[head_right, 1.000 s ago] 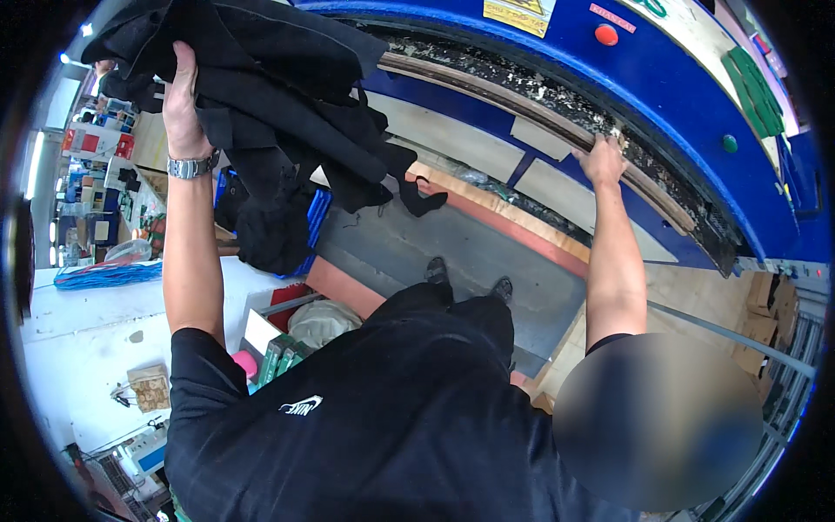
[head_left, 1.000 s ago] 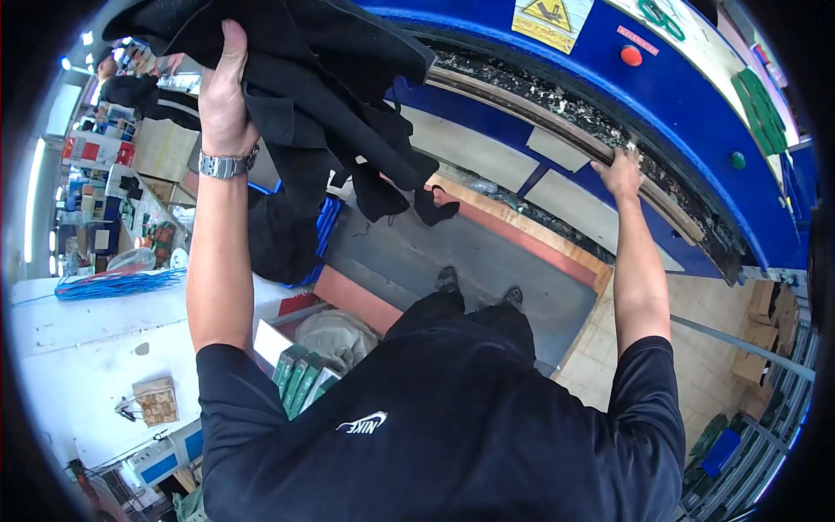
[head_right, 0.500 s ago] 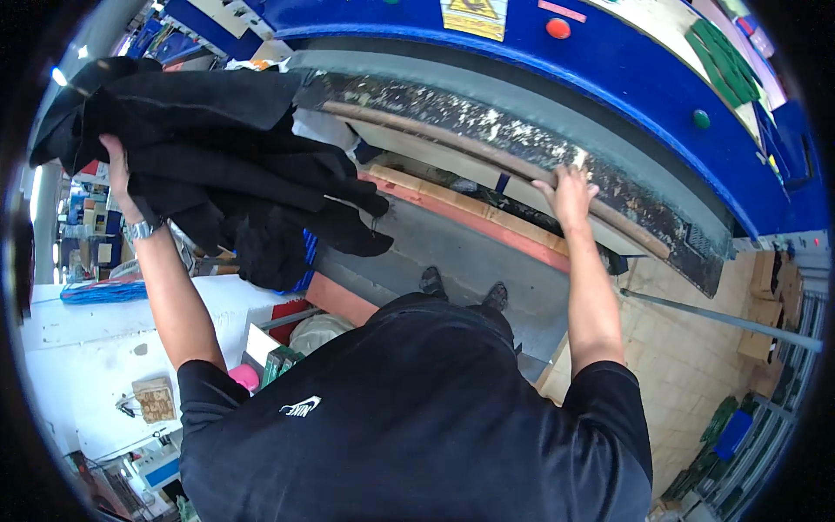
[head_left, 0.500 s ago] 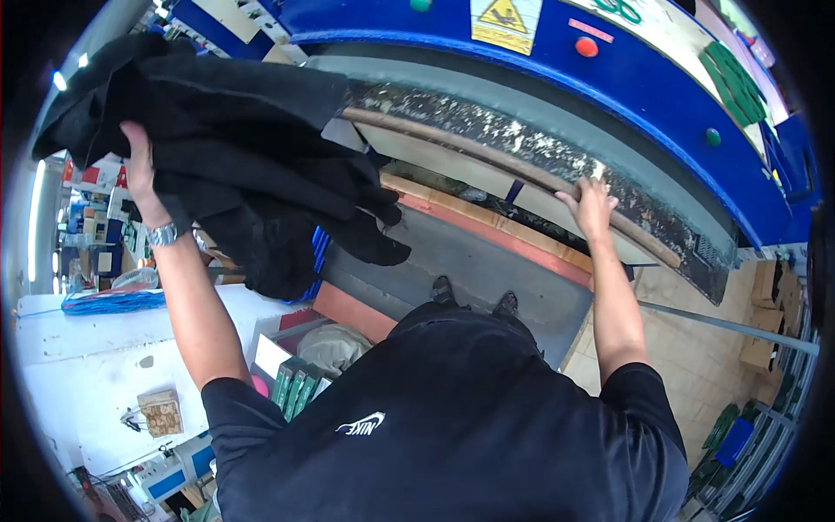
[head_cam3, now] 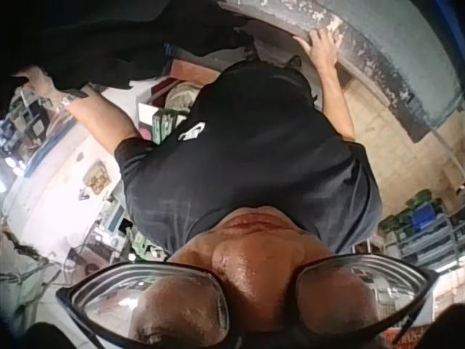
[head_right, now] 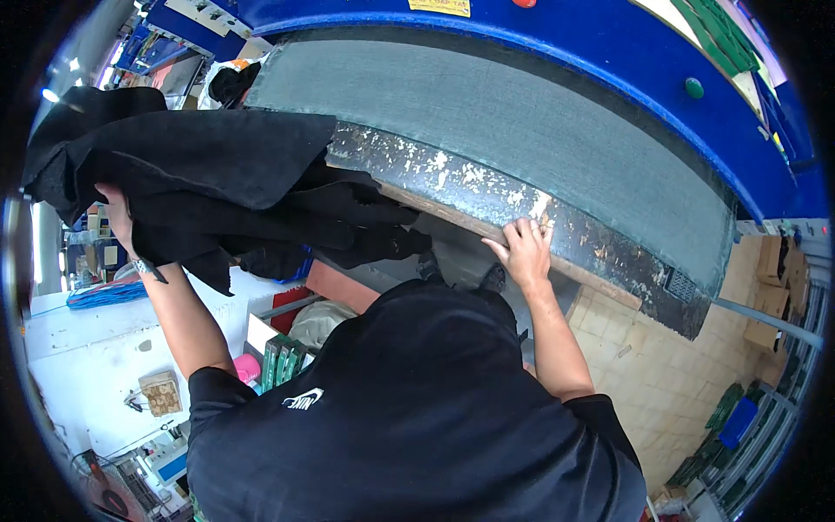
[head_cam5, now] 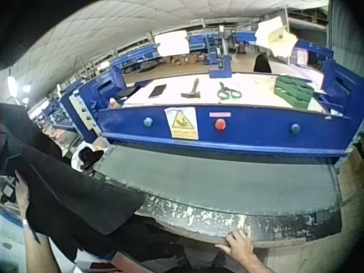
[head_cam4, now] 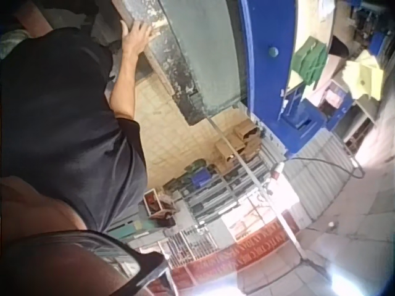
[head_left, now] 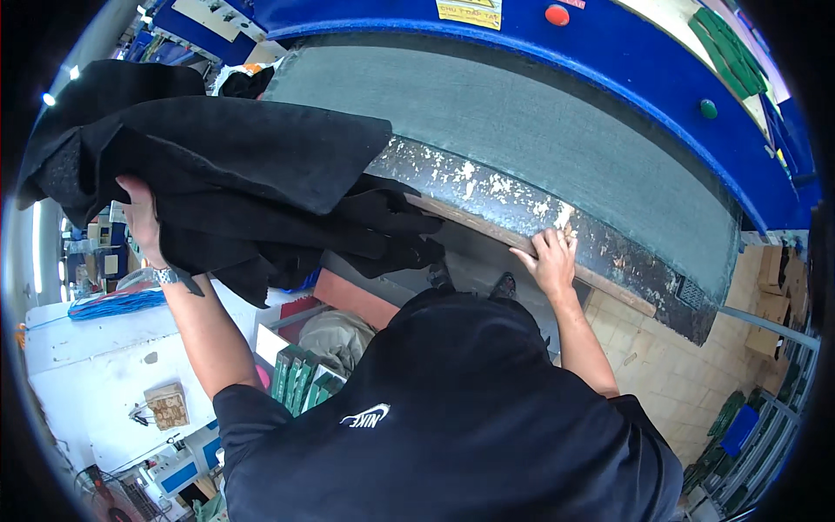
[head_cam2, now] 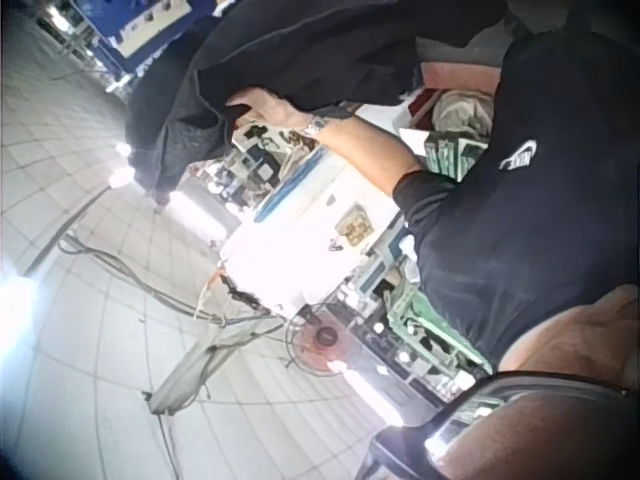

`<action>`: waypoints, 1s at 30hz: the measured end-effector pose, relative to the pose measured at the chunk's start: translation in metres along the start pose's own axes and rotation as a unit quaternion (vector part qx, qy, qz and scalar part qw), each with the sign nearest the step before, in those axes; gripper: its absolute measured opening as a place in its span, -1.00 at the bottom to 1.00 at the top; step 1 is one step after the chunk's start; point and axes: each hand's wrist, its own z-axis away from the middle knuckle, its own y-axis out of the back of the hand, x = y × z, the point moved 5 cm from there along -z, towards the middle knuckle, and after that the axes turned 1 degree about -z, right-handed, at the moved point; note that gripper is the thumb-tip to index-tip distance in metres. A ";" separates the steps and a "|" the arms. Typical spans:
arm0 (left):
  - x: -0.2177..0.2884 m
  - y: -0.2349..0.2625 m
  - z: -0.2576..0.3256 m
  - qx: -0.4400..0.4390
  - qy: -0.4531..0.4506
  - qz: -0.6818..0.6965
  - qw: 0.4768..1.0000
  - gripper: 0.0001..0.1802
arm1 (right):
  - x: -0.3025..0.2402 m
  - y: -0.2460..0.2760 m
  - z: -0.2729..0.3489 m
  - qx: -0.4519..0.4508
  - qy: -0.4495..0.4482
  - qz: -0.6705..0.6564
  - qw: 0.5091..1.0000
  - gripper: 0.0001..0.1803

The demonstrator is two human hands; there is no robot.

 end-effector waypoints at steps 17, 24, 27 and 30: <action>0.017 -0.133 -0.023 0.005 -0.006 0.127 0.992 -0.37 | 0.010 0.001 -0.077 -0.246 -0.139 -0.385 0.878 -0.26; 0.032 -0.175 -0.051 -0.045 -0.020 0.132 0.990 -0.39 | -0.073 -0.035 -0.127 -0.333 -0.059 -0.680 0.650 -0.32; 0.045 -0.180 -0.071 -0.056 -0.028 0.126 0.990 -0.39 | -0.069 -0.008 -0.131 -0.218 -0.095 -0.617 0.751 -0.65; 0.050 -0.189 -0.101 -0.057 -0.028 0.127 0.990 -0.40 | -0.009 0.053 -0.132 -0.082 -0.153 -0.420 0.891 -0.69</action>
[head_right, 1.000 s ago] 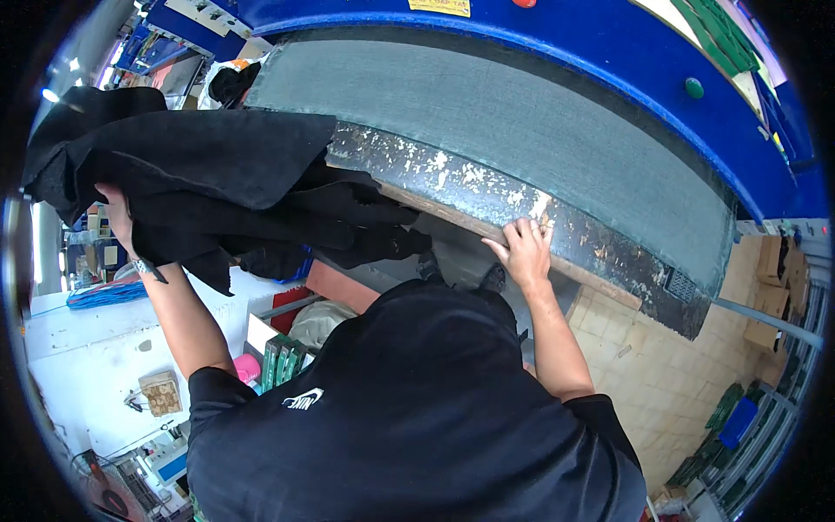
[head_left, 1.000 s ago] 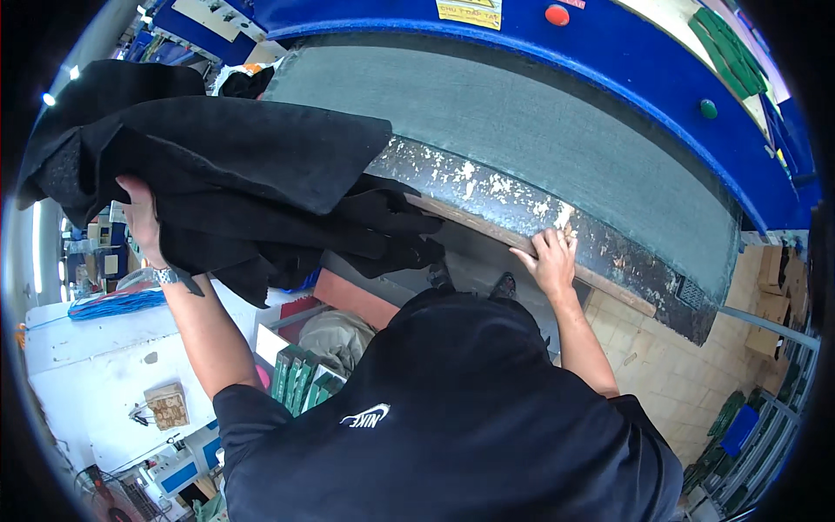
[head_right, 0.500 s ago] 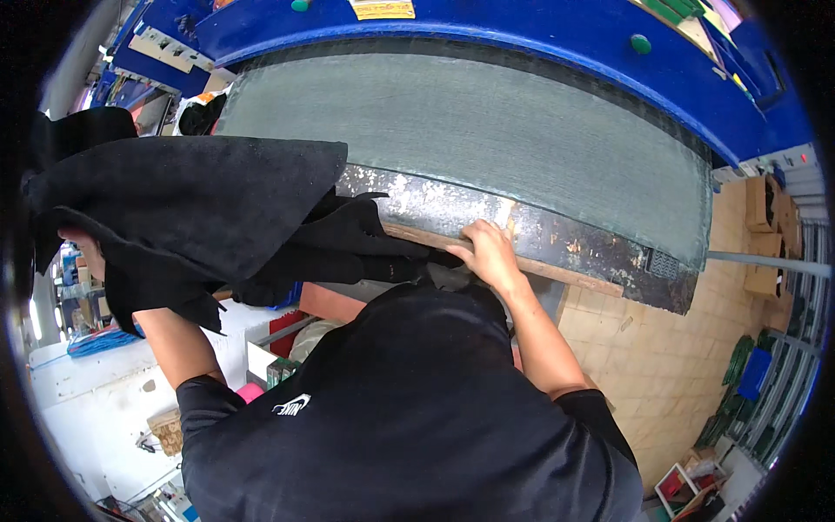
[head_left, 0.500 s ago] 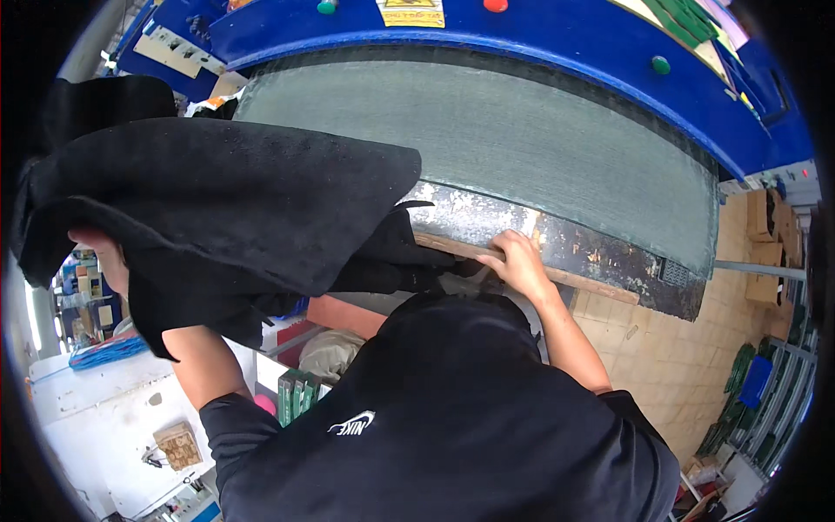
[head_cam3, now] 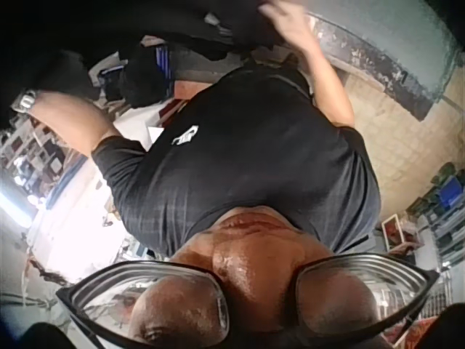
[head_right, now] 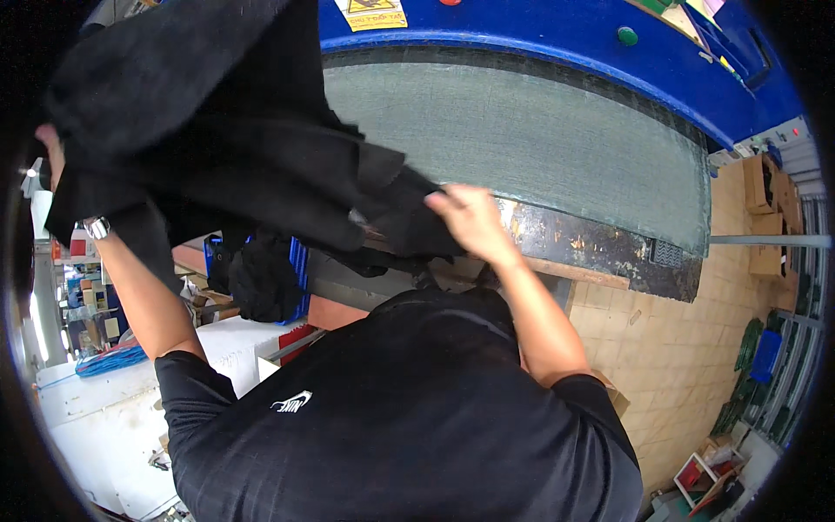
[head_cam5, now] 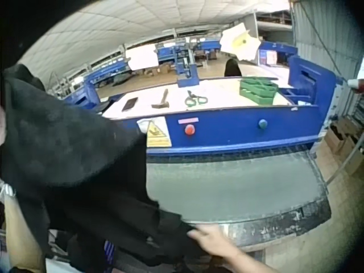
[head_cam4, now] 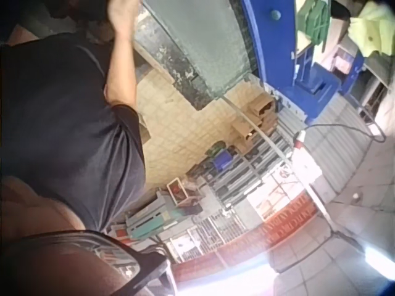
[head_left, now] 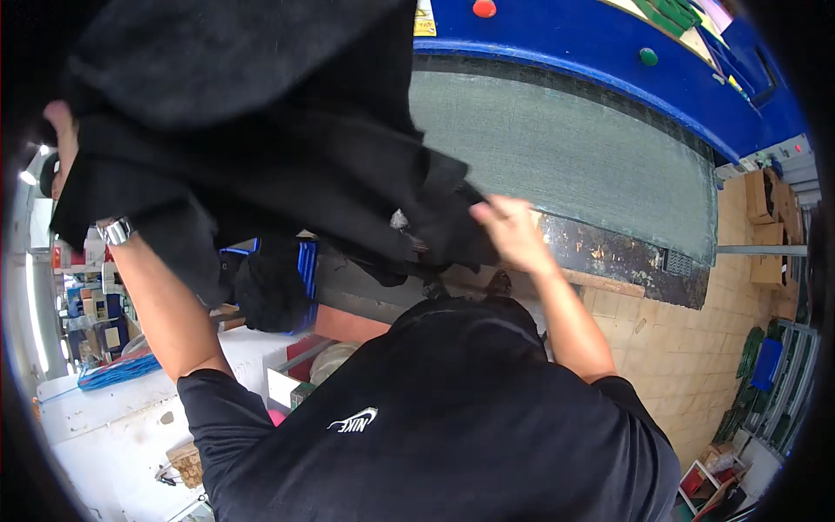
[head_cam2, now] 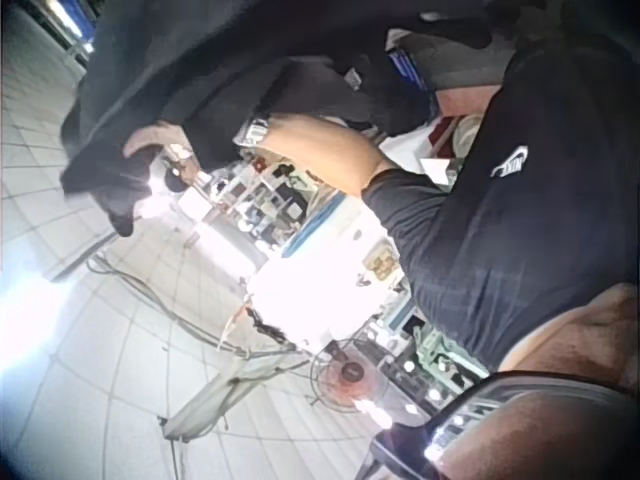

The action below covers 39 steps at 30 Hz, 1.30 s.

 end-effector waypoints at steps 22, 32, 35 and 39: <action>-0.377 0.175 0.012 -0.289 0.099 -0.453 0.837 -0.59 | 0.105 0.187 -0.017 0.134 -0.190 0.360 0.904 -0.62; -0.359 0.335 -0.023 -0.114 0.097 -0.543 0.826 -0.56 | 0.117 0.195 0.011 0.193 -0.177 0.365 0.893 -0.63; -0.354 0.363 -0.030 -0.141 0.106 -0.589 0.788 -0.48 | 0.106 0.203 0.006 0.185 -0.169 0.378 0.891 -0.63; -0.354 0.356 -0.025 -0.192 0.129 -0.560 0.796 -0.43 | 0.094 0.233 0.009 0.182 -0.137 0.411 0.883 -0.60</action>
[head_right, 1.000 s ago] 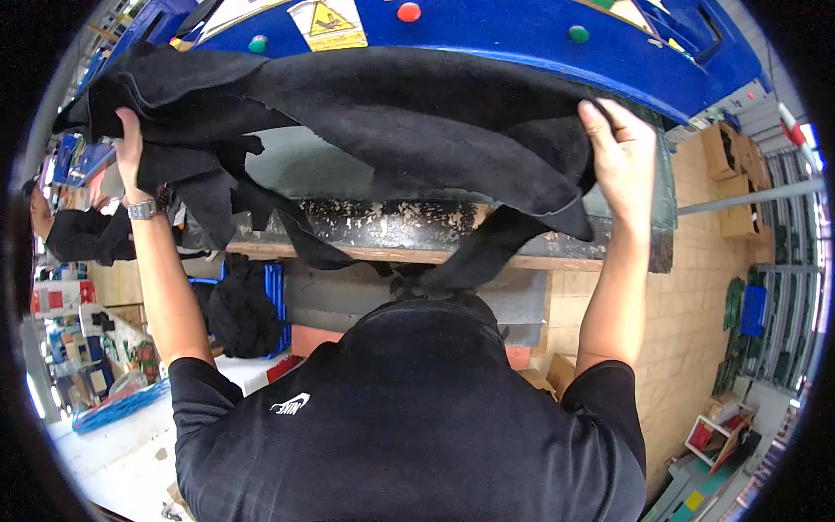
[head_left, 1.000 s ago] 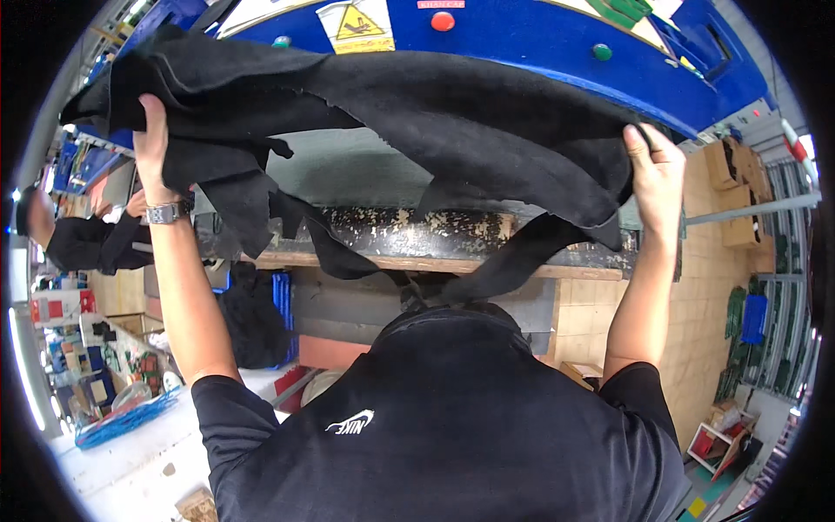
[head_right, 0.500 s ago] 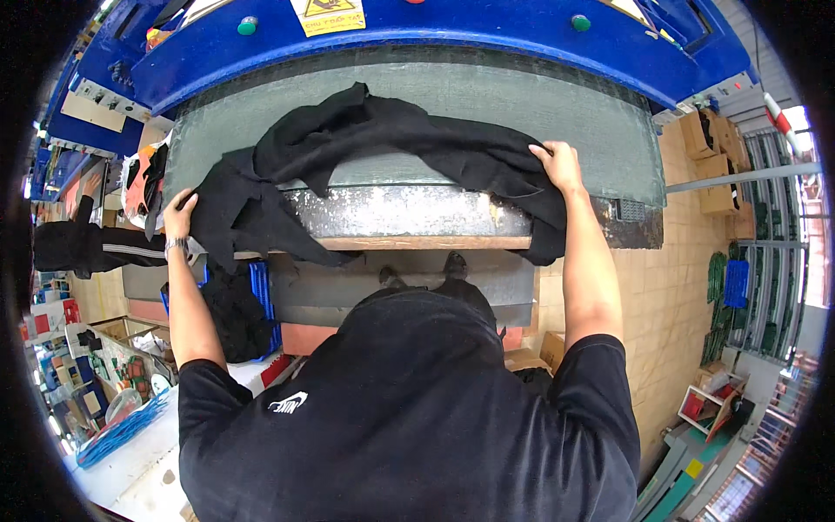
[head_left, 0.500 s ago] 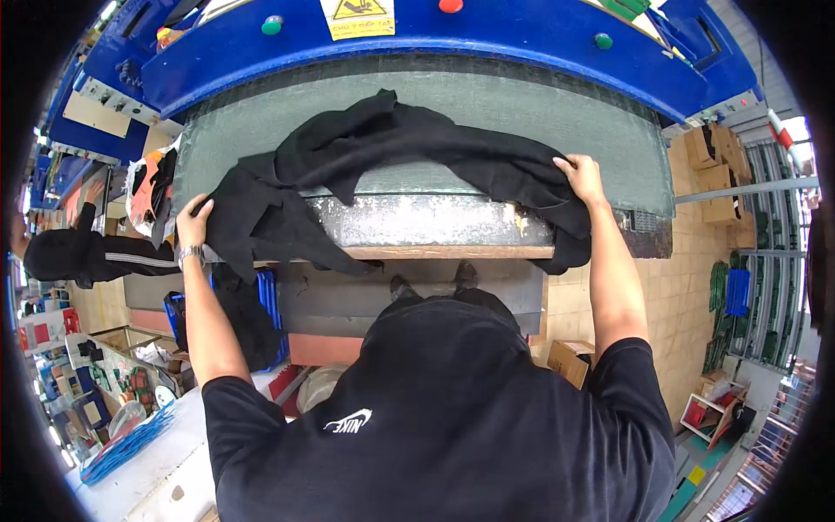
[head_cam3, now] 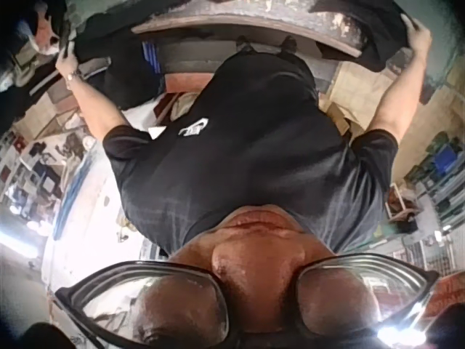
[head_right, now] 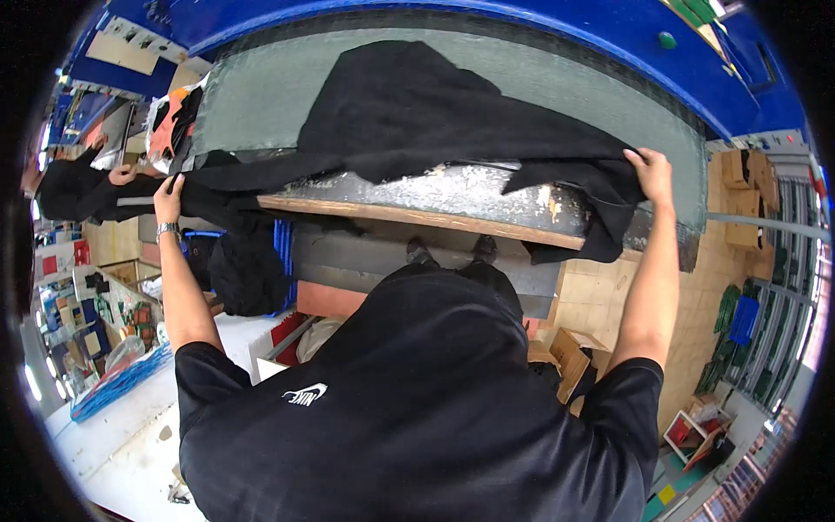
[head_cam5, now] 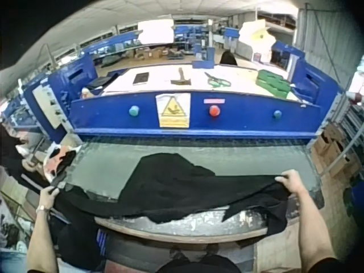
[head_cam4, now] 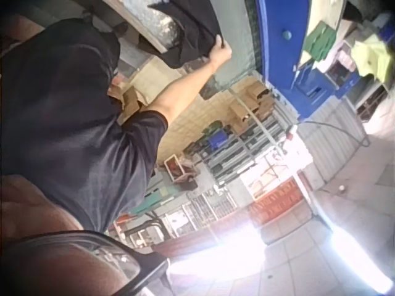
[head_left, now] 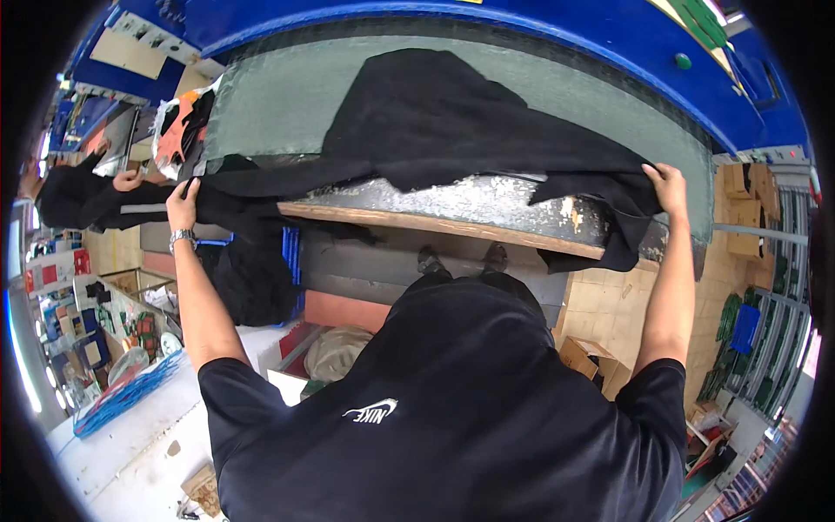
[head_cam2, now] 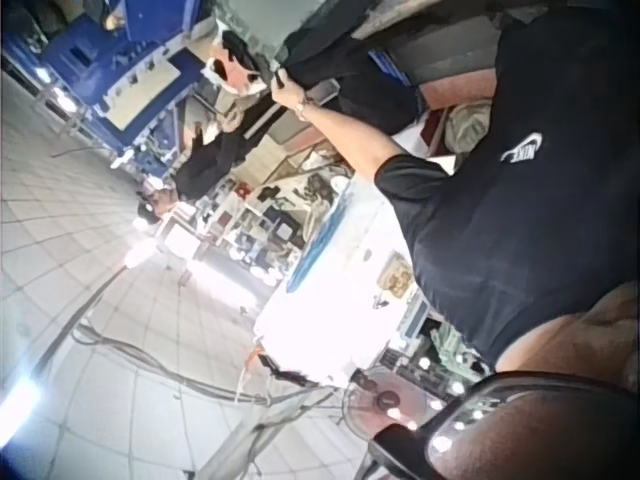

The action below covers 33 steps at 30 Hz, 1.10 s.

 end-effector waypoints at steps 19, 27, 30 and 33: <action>0.041 -0.017 0.139 -0.294 -0.058 0.059 0.952 -0.67 | 0.115 0.008 0.061 -0.145 -0.149 0.018 0.978 -0.64; 0.013 -0.048 0.213 -0.326 0.002 0.067 0.943 -0.69 | 0.113 -0.006 0.084 -0.129 -0.174 -0.025 0.976 -0.59; -0.001 -0.060 0.237 -0.315 0.029 0.106 0.943 -0.74 | 0.112 -0.011 0.088 -0.135 -0.161 0.019 0.977 -0.57; -0.011 -0.068 0.253 -0.301 0.035 0.114 0.946 -0.76 | 0.112 -0.015 0.090 -0.127 -0.151 -0.023 0.980 -0.56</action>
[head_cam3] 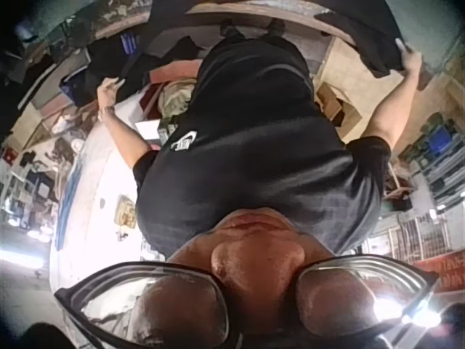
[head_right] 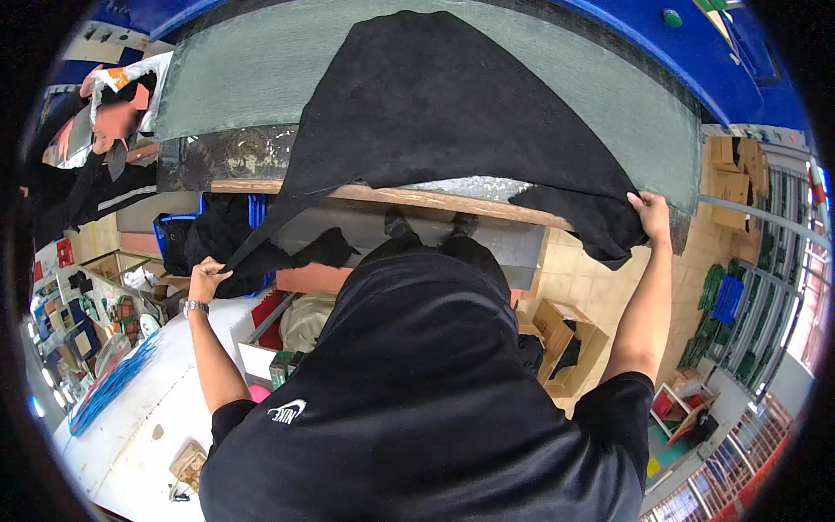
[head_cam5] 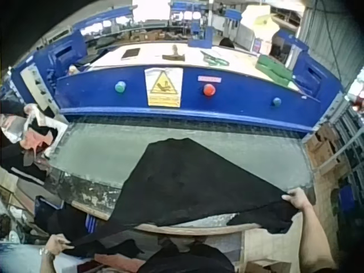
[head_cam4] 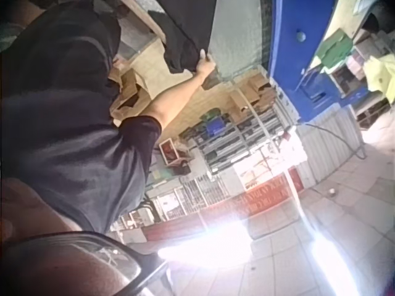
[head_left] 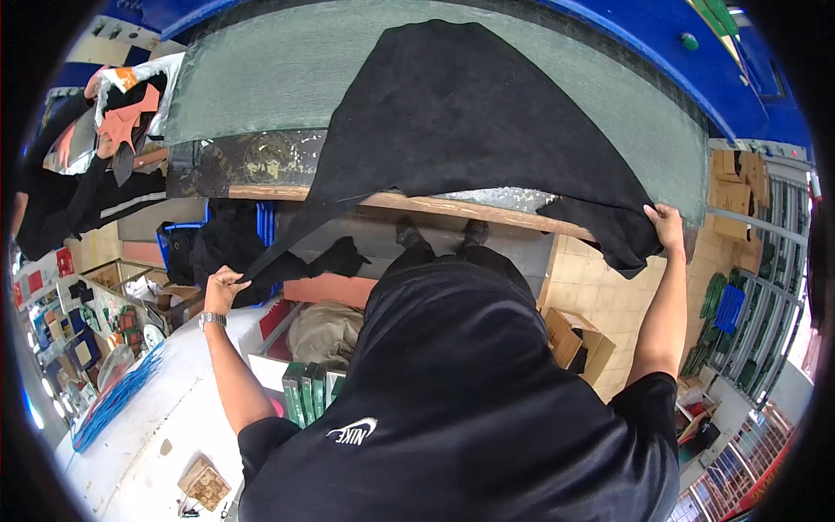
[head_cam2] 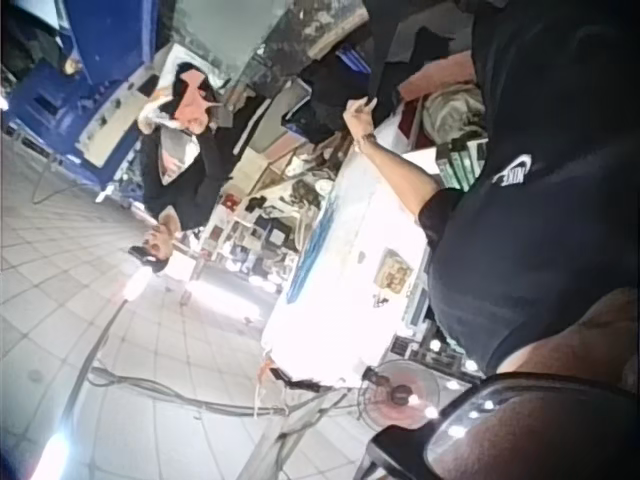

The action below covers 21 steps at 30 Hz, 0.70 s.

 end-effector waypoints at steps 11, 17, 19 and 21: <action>0.008 0.069 0.018 0.246 0.053 0.096 0.963 -0.76 | -0.023 0.041 0.055 -0.024 0.019 -0.101 0.994 -0.72; 0.057 0.191 0.030 0.354 -0.049 -0.003 0.934 -0.72 | 0.007 0.123 0.097 0.019 0.017 -0.178 0.984 -0.83; 0.086 0.233 0.035 0.372 -0.115 -0.009 0.921 -0.73 | 0.012 0.169 0.117 0.038 0.008 -0.160 0.986 -0.85; 0.111 0.277 0.035 0.378 -0.138 -0.029 0.915 -0.74 | 0.032 0.224 0.141 0.094 0.003 -0.155 0.983 -0.86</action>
